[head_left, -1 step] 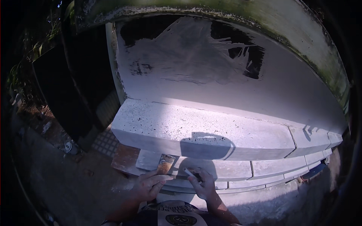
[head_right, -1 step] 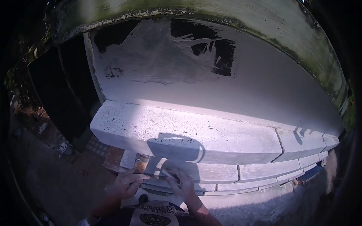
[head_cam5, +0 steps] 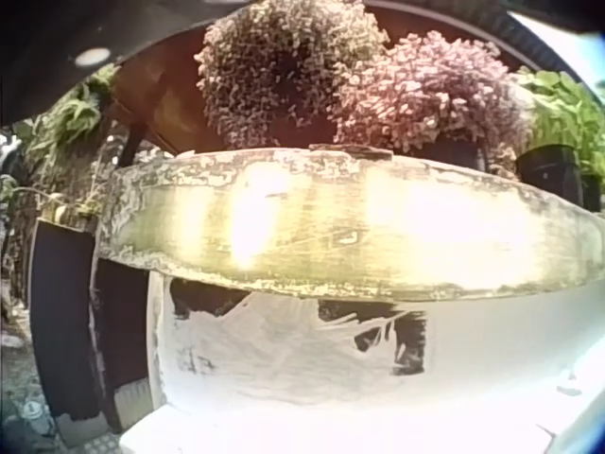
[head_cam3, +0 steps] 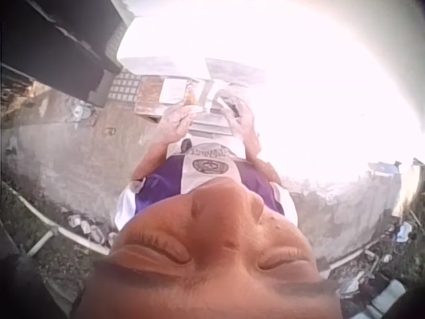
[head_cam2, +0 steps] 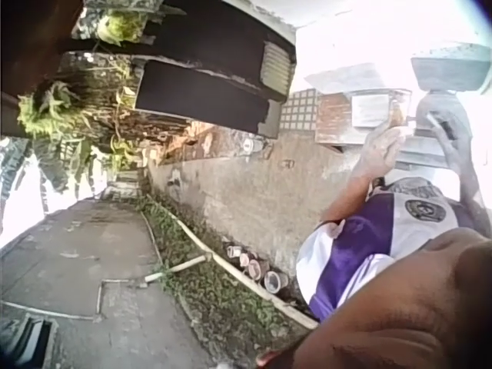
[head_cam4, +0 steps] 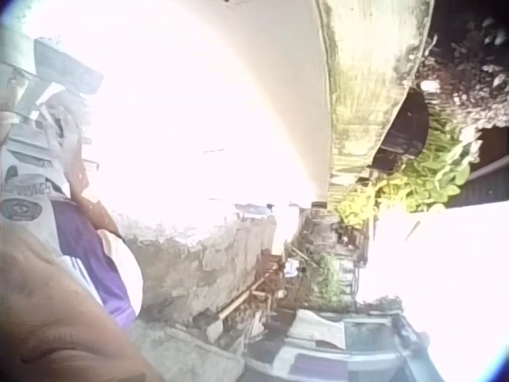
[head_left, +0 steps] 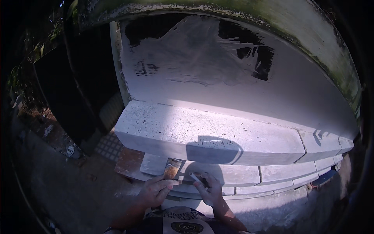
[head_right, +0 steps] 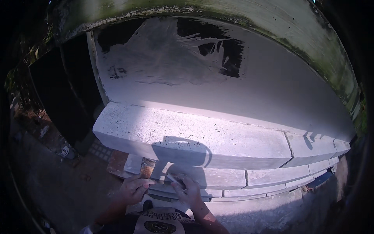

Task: The person applies and smooths plaster onto a wall using a putty knife.

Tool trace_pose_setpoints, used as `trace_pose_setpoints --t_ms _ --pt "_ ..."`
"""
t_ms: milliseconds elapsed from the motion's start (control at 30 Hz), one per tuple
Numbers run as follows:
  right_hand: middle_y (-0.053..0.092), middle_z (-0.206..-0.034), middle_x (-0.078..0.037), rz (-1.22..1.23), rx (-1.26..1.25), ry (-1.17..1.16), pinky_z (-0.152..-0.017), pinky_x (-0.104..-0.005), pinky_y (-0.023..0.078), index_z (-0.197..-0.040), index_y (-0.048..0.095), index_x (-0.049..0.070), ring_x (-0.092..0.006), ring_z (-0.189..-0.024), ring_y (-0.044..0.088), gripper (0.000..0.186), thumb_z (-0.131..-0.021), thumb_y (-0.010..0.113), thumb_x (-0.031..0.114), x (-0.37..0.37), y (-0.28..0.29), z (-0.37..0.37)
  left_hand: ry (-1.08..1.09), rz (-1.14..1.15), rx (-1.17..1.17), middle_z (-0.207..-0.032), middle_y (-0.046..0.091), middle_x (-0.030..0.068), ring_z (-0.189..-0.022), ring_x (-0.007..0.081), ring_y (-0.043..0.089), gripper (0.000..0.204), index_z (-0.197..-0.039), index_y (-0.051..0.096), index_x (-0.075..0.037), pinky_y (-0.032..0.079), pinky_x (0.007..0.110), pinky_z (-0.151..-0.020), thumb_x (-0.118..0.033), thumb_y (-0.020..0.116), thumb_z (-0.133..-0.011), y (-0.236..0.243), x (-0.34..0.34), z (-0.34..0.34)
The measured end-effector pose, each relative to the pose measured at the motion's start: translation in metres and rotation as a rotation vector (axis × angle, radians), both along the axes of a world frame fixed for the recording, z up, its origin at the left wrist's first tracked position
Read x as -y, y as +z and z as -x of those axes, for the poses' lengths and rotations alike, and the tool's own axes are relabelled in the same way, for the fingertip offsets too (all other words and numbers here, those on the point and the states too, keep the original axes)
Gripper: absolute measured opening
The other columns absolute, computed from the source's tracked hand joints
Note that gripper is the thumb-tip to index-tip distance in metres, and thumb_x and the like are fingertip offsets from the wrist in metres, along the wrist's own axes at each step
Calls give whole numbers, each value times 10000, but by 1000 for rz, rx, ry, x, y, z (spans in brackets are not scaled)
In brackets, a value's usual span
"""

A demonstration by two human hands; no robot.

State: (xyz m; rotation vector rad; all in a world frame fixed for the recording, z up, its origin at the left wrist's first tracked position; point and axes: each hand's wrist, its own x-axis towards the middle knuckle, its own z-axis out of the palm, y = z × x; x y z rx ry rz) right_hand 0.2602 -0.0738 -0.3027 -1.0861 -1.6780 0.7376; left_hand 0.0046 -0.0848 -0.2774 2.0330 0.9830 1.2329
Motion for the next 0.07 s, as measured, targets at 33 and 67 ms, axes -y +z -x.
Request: trace_pose_setpoints --t_ms 33,67 --pt "730 -1124 -200 -7 -54 -4 -802 -360 582 -1263 677 -12 -315 -958 749 353 -956 760 141 -4 -8 0 5 7 3 -1024 726 141 -828 256 750 246 -1188 768 -93 607 356 -743 -65 666 -966 -5 0 -4" --pt "730 -1124 -200 0 -50 2 -802 -360 582 -1263 677 -12 -315 -958 749 353 -956 760 141 -1 -10 -2 43 160 -30 -1065 733 152 -878 260 757 256 -1223 753 -103 613 360 -761 -93 662 -984 -7 1 -9"
